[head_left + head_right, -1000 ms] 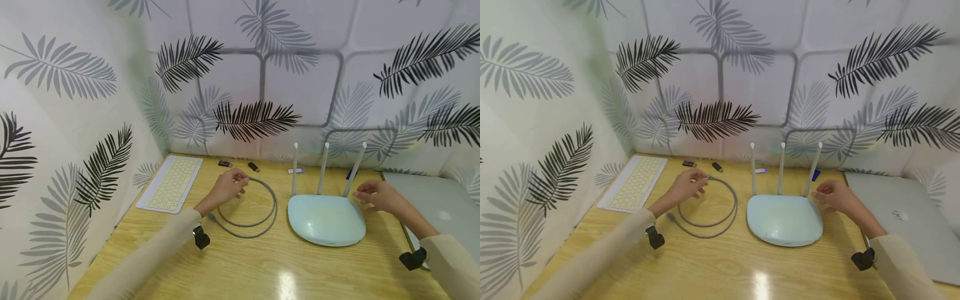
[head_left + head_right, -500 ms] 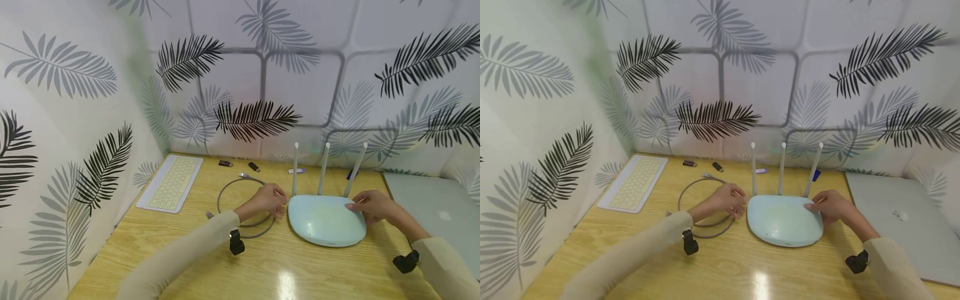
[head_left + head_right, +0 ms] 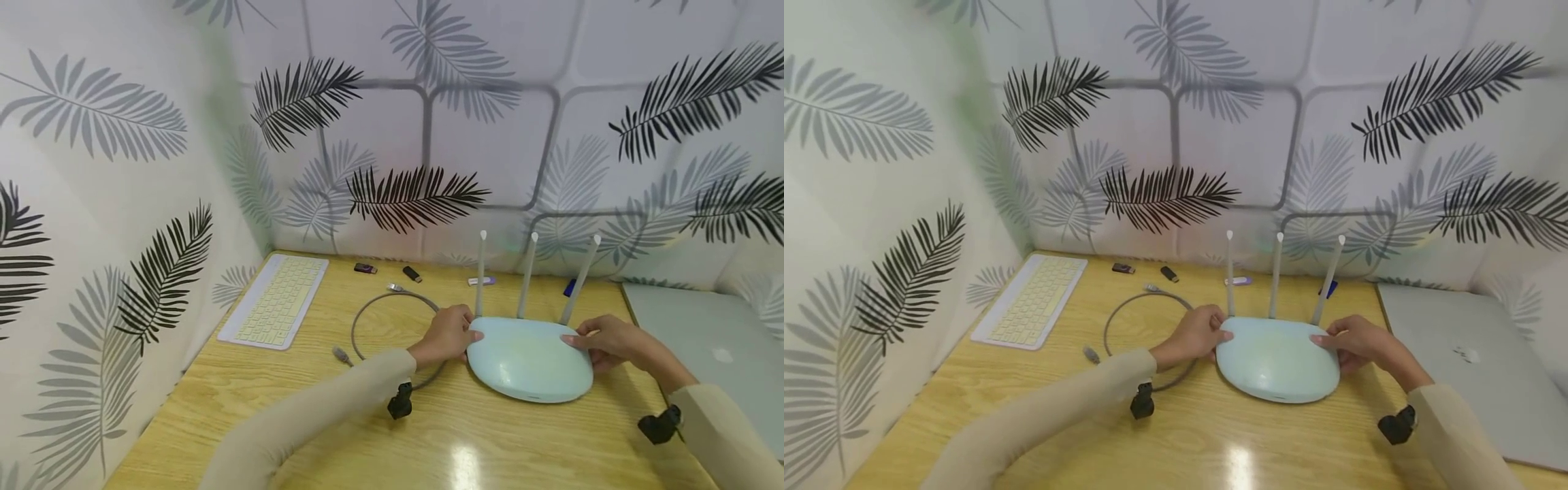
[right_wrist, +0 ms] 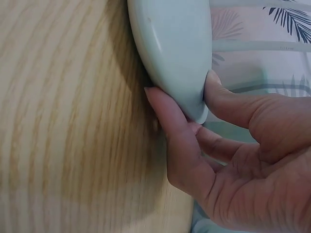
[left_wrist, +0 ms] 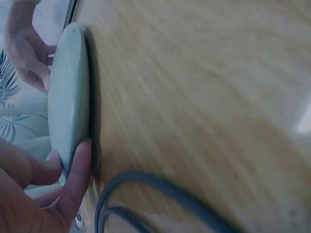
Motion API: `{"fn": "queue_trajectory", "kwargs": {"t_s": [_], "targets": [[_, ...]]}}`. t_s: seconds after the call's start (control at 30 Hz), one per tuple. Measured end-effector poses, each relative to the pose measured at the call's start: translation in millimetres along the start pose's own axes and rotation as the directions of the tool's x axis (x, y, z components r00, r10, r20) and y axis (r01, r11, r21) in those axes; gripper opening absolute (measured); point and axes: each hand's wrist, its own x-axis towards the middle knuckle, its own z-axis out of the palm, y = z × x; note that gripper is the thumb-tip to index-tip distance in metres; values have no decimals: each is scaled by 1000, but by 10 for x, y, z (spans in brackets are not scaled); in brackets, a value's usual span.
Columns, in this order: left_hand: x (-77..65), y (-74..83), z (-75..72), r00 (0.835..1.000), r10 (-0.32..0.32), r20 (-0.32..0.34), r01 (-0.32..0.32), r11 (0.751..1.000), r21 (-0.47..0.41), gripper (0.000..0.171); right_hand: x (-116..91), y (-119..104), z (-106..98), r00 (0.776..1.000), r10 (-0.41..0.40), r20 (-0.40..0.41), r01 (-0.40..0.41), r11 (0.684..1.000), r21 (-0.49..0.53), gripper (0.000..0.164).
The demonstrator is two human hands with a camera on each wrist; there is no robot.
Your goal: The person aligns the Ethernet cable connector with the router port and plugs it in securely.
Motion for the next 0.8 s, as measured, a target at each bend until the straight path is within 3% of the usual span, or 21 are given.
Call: {"fn": "queue_trajectory", "kwargs": {"t_s": [0.27,0.47,0.67,0.8], "targets": [[267,68,-37,998,47,-31,-44,994,96,22,-139,85,72,998,57,-16,-55,990,131,36],[446,84,-18,999,24,-46,-18,993,117,19,-235,127,143,996,89,0,-86,968,234,44],[603,140,6,998,6,-70,12,968,250,19,-290,176,292,987,30,158,-96,899,428,53],[677,199,24,997,-22,-71,43,953,301,20,-343,142,453,981,4,195,-110,837,536,50]]}}
